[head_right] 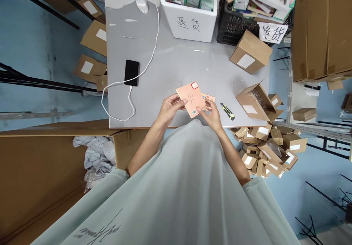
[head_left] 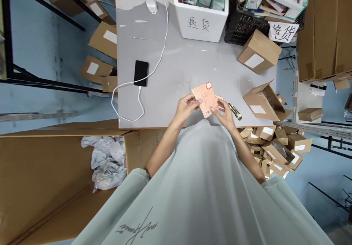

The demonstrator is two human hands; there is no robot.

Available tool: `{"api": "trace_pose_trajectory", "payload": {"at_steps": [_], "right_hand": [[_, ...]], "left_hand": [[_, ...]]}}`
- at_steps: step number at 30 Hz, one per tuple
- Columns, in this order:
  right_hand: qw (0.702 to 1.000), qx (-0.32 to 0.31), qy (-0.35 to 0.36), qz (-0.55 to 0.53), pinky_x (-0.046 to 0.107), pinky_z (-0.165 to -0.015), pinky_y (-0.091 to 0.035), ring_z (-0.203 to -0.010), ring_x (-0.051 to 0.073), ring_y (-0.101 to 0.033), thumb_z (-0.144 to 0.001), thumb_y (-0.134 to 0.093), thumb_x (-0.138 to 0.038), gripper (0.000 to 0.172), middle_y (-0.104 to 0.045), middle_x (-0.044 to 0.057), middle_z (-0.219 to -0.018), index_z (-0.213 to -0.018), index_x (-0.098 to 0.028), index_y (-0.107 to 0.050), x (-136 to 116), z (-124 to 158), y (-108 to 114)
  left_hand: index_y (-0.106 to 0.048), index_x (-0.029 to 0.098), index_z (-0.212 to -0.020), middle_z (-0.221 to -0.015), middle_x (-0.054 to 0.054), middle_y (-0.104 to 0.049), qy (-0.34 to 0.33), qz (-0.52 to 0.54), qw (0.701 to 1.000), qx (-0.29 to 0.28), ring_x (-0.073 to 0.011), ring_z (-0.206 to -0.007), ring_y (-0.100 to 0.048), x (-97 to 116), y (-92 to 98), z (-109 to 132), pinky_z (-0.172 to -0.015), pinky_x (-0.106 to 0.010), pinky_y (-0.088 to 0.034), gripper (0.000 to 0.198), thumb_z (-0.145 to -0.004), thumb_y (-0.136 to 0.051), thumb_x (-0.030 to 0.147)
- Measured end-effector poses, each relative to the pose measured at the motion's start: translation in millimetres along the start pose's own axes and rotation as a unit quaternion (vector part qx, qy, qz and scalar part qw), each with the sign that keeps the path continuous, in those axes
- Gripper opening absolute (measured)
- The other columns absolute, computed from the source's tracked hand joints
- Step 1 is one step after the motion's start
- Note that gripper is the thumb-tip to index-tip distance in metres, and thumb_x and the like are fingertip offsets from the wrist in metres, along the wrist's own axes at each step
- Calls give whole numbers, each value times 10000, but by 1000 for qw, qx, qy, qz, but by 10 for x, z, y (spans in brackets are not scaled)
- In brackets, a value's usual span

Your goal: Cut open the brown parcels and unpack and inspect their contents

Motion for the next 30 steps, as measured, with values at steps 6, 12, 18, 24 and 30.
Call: {"api": "trace_pose_trajectory", "payload": {"at_steps": [6, 12, 18, 24, 30], "right_hand": [[998, -70, 4, 6, 519, -1291, -520, -1561, 360, -576, -605, -1106, -454, 1160, -582, 137, -1694, -1625, -326, -569, -109, 66, -422], [955, -134, -105, -241, 500, -1174, -626, -1302, 298, -788, -853, -937, -667, 712, -805, 75, -1413, -1427, -330, -685, 9, 252, -606], [930, -126, -127, -321, 562, -1127, -677, -1329, 373, -793, -908, -821, -796, 728, -831, 114, -1399, -1394, -261, -736, 59, 428, -626], [983, -34, -109, -141, 383, -842, -730, -979, 268, -857, -865, -850, -812, 687, -863, 57, -1126, -1263, -264, -733, 156, 406, -211], [993, -14, -103, -55, 255, -501, -543, -508, 171, -718, -817, -810, -901, 700, -689, -58, -640, -997, -248, -632, 89, 307, 293]], "left_hand": [[-767, 201, -1119, -1090, -82, -813, -13, -12, 999, -40, -208, -833, -785, 60, -157, 40, -780, -348, -653, 564, -787, -976, 607], [-759, 225, -1303, -1445, -154, -767, -46, -43, 998, 0, -291, -1290, -744, -3, 64, -45, -1062, -410, -633, 640, -888, -872, 699], [-799, 175, -1202, -1164, -124, -847, 51, -3, 991, -124, -255, -1029, -786, -341, -78, -36, -910, -366, -643, 703, -796, -942, 731], [-765, 187, -1175, -1172, -104, -832, 55, 22, 992, -112, -236, -1011, -783, -364, -207, -115, -860, -334, -635, 650, -747, -998, 616], [-725, 184, -1324, -1239, -121, -814, 70, -3, 984, -162, -179, -823, -732, -389, -594, -213, -640, -262, -557, 625, -797, -910, 465]]}}
Point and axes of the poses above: each hand's wrist, its own z-axis away from the middle knuckle, its own y-axis out of the back of the hand, x = y × z, the point moved 9 cm from there along -z, towards the middle knuckle
